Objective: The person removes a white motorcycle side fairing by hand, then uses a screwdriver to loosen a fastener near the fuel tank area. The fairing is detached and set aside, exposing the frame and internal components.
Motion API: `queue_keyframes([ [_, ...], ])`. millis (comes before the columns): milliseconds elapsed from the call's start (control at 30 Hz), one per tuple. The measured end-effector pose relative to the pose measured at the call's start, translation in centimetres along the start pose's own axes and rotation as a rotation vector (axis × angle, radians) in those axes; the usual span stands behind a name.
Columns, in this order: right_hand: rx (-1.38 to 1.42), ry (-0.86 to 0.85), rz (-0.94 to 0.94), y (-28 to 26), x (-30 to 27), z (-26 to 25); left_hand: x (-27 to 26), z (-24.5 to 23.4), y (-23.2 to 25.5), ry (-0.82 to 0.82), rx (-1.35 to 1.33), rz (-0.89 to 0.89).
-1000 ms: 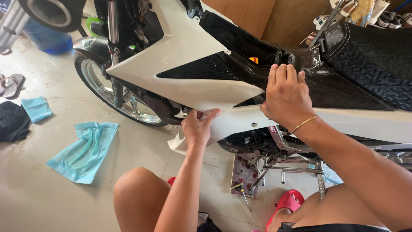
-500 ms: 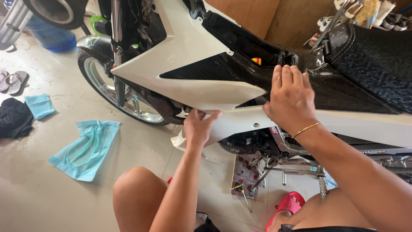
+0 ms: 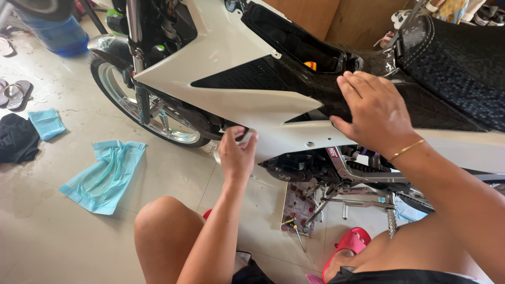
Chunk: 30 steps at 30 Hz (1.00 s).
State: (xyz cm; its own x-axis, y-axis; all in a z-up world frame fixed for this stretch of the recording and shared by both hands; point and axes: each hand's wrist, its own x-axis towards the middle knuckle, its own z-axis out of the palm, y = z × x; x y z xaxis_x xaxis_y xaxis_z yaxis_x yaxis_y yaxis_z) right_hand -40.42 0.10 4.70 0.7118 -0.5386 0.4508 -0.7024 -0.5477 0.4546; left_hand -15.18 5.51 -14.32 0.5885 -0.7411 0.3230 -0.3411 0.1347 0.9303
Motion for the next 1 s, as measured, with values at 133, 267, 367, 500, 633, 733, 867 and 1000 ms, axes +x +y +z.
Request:
queue_keyframes([
  [133,-0.011,0.022,0.038,-0.7,-0.2,0.5,-3.4,1.5,1.1,-0.064,0.252,-0.196],
  [267,-0.082,0.031,0.045,-1.6,0.4,0.8,-7.7,7.1,4.1,-0.252,-0.567,-0.879],
  [367,-0.110,0.011,0.053,-1.9,1.0,0.9,-7.9,10.8,5.6,-0.323,-0.863,-1.150],
  [500,-0.162,-0.023,0.055,-2.0,1.6,0.9,-5.0,12.9,7.4,-0.184,-1.147,-1.159],
  [633,-0.137,-0.085,0.075,-2.3,1.7,1.0,-3.8,13.7,9.2,-0.043,-1.154,-1.233],
  [733,-0.159,-0.075,0.080,-2.4,1.9,1.0,-3.3,14.0,9.9,0.019,-1.169,-1.259],
  [867,-0.157,-0.054,0.091,-2.6,2.2,1.0,-3.0,13.8,9.6,-0.041,-1.130,-1.282],
  [1000,-0.124,-0.092,0.106,-2.8,1.9,1.3,-3.0,13.4,9.3,-0.038,-1.155,-1.278],
])
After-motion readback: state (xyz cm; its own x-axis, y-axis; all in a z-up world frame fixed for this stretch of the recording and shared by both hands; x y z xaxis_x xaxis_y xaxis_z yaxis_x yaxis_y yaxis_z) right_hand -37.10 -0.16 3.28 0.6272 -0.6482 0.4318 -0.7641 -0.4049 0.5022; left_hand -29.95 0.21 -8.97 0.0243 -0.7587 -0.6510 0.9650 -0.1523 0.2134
